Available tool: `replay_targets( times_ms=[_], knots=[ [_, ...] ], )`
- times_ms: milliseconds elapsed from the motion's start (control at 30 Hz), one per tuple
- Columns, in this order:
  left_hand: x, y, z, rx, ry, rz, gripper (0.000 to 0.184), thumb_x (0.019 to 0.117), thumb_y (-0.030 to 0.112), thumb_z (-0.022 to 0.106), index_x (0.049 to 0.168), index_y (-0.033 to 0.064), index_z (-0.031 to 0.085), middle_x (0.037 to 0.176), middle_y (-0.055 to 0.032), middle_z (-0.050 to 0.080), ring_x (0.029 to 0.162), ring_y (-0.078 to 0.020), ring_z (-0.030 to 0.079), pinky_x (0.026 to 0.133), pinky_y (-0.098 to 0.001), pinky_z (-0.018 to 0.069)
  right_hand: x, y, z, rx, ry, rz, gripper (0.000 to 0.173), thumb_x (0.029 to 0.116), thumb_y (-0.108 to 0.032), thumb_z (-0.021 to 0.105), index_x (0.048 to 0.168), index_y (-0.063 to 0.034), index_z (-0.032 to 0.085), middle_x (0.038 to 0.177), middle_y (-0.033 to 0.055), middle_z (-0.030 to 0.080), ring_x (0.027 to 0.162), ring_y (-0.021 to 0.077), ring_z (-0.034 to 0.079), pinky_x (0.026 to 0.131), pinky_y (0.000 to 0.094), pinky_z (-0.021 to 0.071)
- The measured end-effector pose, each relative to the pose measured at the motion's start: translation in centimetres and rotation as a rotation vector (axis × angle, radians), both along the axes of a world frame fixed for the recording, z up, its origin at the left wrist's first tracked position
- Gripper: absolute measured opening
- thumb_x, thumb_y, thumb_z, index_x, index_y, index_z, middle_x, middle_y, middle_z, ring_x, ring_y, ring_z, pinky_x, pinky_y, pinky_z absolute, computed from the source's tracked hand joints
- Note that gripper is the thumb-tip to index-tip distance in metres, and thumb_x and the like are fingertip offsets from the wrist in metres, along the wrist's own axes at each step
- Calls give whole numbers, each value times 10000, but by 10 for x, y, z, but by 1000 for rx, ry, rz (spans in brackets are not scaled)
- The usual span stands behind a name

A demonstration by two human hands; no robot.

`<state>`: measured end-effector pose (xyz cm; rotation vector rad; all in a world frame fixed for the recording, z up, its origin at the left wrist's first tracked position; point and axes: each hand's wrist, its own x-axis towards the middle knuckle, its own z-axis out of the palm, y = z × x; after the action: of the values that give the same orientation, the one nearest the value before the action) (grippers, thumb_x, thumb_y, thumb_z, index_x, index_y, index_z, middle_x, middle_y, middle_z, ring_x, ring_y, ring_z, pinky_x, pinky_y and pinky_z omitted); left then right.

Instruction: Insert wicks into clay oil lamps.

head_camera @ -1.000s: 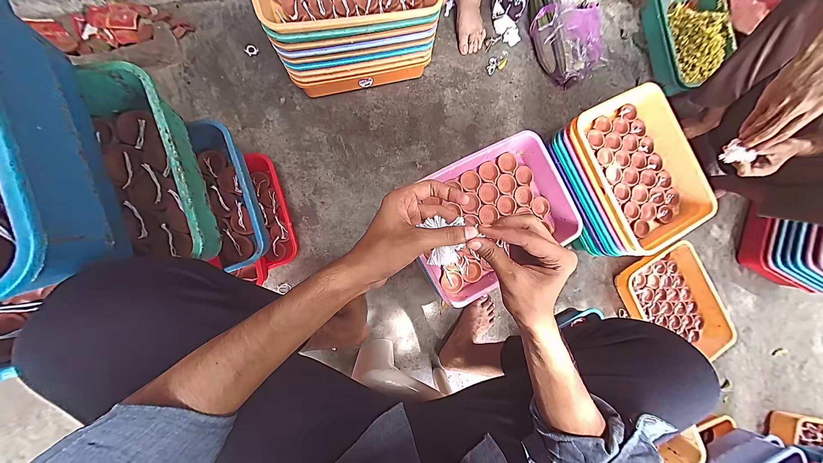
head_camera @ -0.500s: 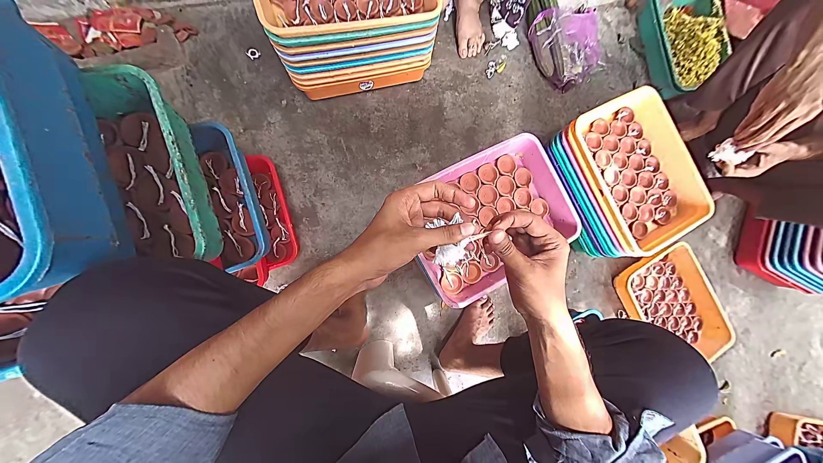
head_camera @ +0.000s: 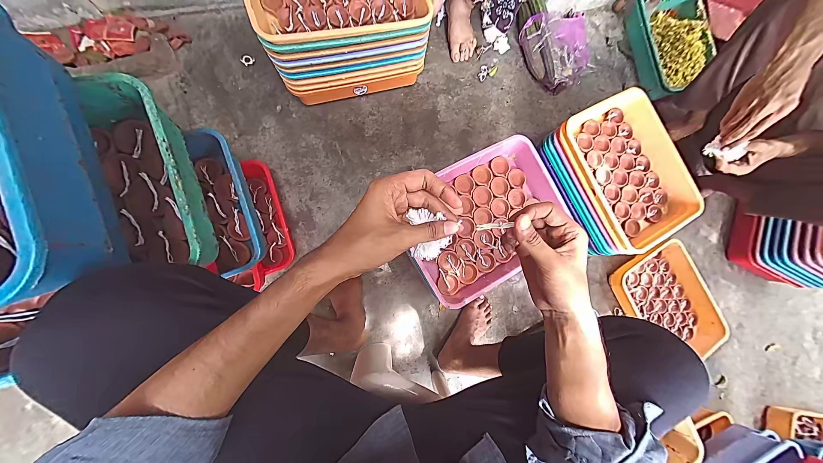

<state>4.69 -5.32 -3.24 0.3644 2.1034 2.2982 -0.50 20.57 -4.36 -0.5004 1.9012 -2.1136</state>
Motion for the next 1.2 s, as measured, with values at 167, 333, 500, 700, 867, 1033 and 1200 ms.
replay_targets(
  times_ms=[167, 333, 500, 700, 867, 1033, 1200],
  knots=[
    [8, 16, -6, -4, 17, -135, 291, 872, -44, 767, 1136, -20, 648, 983, -94, 738, 875, -176, 732, 720, -293, 641, 11, -13, -4, 66, 0, 70, 94, 929, -91, 754, 989, -76, 683, 865, 22, 655, 734, 94, 635, 679, 249, 577],
    [9, 20, -16, -28, -7, -135, 242, 861, -30, 782, 1077, 5, 678, 986, -76, 745, 873, -170, 728, 732, -290, 632, 9, -11, -4, 92, -53, 84, 87, 948, -89, 736, 998, -52, 674, 826, 46, 655, 671, 95, 618, 611, 238, 551],
    [7, 18, -20, -83, -19, -99, 244, 870, 5, 792, 1085, 2, 675, 1000, -69, 749, 937, -172, 733, 840, -310, 632, -12, 22, 4, 240, -42, 73, 76, 965, -104, 710, 1032, -78, 683, 840, 28, 674, 668, 90, 626, 615, 244, 562],
    [0, 11, -23, -136, -70, 25, 251, 874, 17, 791, 1096, 6, 675, 978, -66, 762, 950, -159, 737, 870, -311, 625, -77, 68, -34, 513, -109, -355, 132, 905, -145, 795, 980, -67, 720, 807, 6, 729, 683, 86, 681, 668, 261, 594],
    [0, 8, -19, -144, -97, 63, 238, 871, 22, 797, 1081, 13, 685, 945, -55, 760, 907, -138, 735, 825, -283, 624, -128, 82, -111, 577, -214, -565, 152, 840, -83, 821, 937, -17, 725, 827, 63, 731, 689, 132, 700, 676, 315, 617],
    [1, 6, -20, -145, -116, 53, 223, 881, 24, 786, 1082, 12, 690, 946, -57, 761, 904, -139, 736, 819, -282, 624, -142, 89, -174, 670, -198, -645, 203, 823, -96, 819, 1003, -30, 755, 871, 76, 742, 734, 145, 694, 723, 354, 596],
    [0, 7, -22, -135, -151, 25, 224, 886, 26, 784, 1090, 15, 693, 948, -60, 760, 888, -142, 739, 790, -283, 633, -134, 102, -200, 929, -108, -664, 197, 808, -160, 833, 974, -66, 784, 925, 95, 766, 859, 226, 726, 828, 483, 578]
  ],
)
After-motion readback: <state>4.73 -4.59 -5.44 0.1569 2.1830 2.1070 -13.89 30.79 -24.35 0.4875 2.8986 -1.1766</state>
